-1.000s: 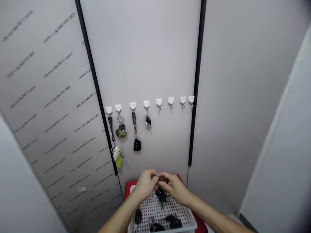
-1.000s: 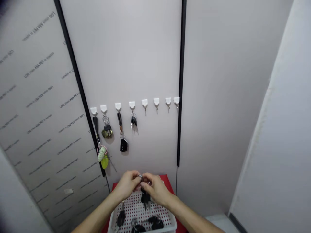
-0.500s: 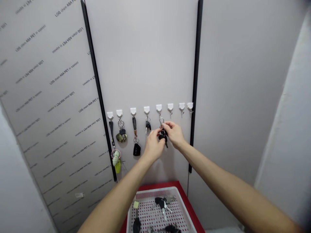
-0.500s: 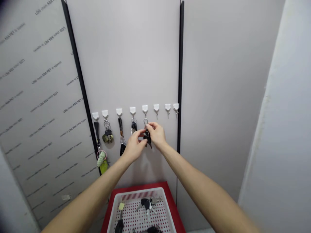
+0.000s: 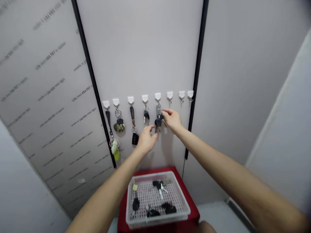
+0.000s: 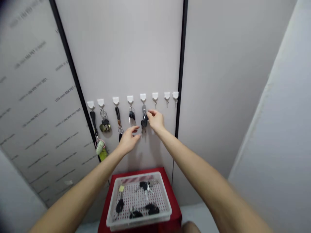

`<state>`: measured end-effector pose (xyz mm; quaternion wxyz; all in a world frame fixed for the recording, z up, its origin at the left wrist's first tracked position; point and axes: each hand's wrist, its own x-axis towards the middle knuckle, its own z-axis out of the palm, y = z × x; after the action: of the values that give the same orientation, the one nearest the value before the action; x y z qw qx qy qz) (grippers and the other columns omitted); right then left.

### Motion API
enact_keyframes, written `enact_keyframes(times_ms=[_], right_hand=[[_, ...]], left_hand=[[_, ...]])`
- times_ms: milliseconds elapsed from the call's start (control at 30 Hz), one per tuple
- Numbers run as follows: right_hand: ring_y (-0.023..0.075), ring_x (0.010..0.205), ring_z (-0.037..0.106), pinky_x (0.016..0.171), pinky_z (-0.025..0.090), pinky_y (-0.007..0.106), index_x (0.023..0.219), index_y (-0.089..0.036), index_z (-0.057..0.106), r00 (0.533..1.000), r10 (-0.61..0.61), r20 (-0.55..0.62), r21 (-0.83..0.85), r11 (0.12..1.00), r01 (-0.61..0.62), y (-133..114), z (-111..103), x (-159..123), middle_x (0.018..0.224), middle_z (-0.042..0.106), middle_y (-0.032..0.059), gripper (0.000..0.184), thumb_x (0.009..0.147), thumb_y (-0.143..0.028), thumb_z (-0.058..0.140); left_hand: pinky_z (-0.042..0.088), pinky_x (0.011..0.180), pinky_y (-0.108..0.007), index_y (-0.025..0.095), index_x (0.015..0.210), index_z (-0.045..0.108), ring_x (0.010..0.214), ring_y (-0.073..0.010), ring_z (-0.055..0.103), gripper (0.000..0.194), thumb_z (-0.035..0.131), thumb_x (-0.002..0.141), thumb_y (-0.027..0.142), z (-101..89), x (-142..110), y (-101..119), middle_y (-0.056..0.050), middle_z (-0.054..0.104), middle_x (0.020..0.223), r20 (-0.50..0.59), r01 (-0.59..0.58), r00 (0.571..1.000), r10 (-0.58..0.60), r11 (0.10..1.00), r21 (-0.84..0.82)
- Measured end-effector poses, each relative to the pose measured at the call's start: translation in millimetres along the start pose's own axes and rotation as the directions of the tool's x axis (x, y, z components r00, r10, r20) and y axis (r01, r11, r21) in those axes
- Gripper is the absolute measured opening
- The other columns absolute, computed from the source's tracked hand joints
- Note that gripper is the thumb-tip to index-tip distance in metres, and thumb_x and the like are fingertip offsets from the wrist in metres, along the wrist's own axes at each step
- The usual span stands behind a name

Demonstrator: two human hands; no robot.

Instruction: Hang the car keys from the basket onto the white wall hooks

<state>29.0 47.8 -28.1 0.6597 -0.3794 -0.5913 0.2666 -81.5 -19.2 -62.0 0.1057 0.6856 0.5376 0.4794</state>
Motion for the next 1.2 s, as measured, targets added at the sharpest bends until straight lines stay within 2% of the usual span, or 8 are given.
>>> enact_keyframes(times_ms=[100,167,267,367,567,800,1033,1200], right_hand=[[0.0096,0.065,0.048,0.065,0.036,0.025,0.08,-0.012,0.054,0.989,-0.142,0.03,-0.235,0.961,0.145,22,-18,-32,0.076,0.055,0.0032,0.026,0.062,-0.028,0.045],[0.0103,0.065,0.049,0.065,0.036,0.024,0.078,-0.013,0.055,0.956,-0.073,0.283,-0.35,0.921,0.174,43,-29,-67,0.074,0.057,0.0031,0.022,0.064,-0.024,0.043],[0.0118,0.063,0.051,0.061,0.037,0.023,0.073,-0.013,0.057,0.694,0.201,0.691,-0.496,0.831,0.254,80,-39,-124,0.068,0.059,0.0037,0.018,0.063,-0.018,0.043],[0.0169,0.072,0.052,0.064,0.036,0.025,0.078,-0.013,0.057,0.562,0.343,0.753,-0.619,0.657,0.429,111,-38,-163,0.078,0.059,0.0091,0.022,0.06,-0.014,0.044],[0.0218,0.077,0.05,0.067,0.034,0.029,0.077,-0.01,0.057,0.547,0.421,0.723,-0.689,0.492,0.532,131,-26,-184,0.08,0.057,0.0147,0.023,0.06,-0.018,0.044],[0.0094,0.055,0.044,0.05,0.032,0.019,0.062,-0.013,0.053,0.543,0.401,0.738,-0.599,0.759,0.254,139,-30,-187,0.058,0.053,0.001,0.014,0.056,-0.012,0.041],[0.0041,0.04,0.031,0.04,0.026,0.016,0.064,-0.014,0.048,0.505,0.451,0.735,-0.355,0.892,-0.279,122,-34,-176,0.044,0.038,-0.0068,0.008,0.059,-0.016,0.042],[0.0055,0.044,0.036,0.044,0.029,0.018,0.062,-0.013,0.051,0.604,0.39,0.695,-0.322,0.92,-0.223,95,-35,-160,0.048,0.044,-0.0038,0.013,0.062,-0.025,0.045]], left_hand=[[0.036,0.076,-0.027,0.012,0.097,0.047,0.085,-0.0135,0.047,0.035,0.045,0.063,0.014,8.0,-29,-33,-0.007,0.051,0.096,0.041,0.105,0.994,-0.103,0.994,-0.042],[0.036,0.077,-0.027,0.011,0.098,0.046,0.085,-0.0135,0.047,0.035,0.044,0.063,0.014,18.9,-55,-58,-0.008,0.052,0.096,0.108,0.187,0.977,-0.184,0.982,-0.023],[0.033,0.08,-0.027,0.01,0.098,0.046,0.09,-0.0153,0.045,0.036,0.044,0.062,0.015,39.8,-97,-87,-0.01,0.05,0.099,0.254,0.261,0.926,-0.28,0.959,0.106],[0.028,0.084,-0.027,0.012,0.097,0.048,0.096,-0.017,0.042,0.037,0.045,0.06,0.014,59.7,-125,-103,-0.009,0.049,0.101,0.374,0.219,0.879,-0.297,0.947,0.237],[0.027,0.083,-0.026,0.014,0.095,0.049,0.095,-0.0179,0.041,0.037,0.044,0.058,0.011,82.0,-142,-114,-0.009,0.049,0.099,0.418,0.131,0.87,-0.262,0.939,0.318],[0.034,0.062,-0.024,0.013,0.065,0.05,0.066,-0.0135,0.046,0.017,0.051,0.049,0.008,81.9,-140,-122,0.0,0.05,0.064,0.438,0.38,0.814,-0.382,0.92,0.097],[0.027,0.045,-0.016,0.013,0.061,0.043,0.043,-0.0033,0.036,0.009,0.046,0.054,0.009,65.4,-124,-105,0.007,0.042,0.047,0.56,0.677,0.714,-0.42,0.619,-0.399],[0.028,0.044,-0.017,0.013,0.071,0.047,0.043,-0.0037,0.04,0.021,0.054,0.052,0.018,54.7,-107,-86,0.006,0.047,0.051,0.491,0.68,0.733,-0.472,0.492,-0.543]])
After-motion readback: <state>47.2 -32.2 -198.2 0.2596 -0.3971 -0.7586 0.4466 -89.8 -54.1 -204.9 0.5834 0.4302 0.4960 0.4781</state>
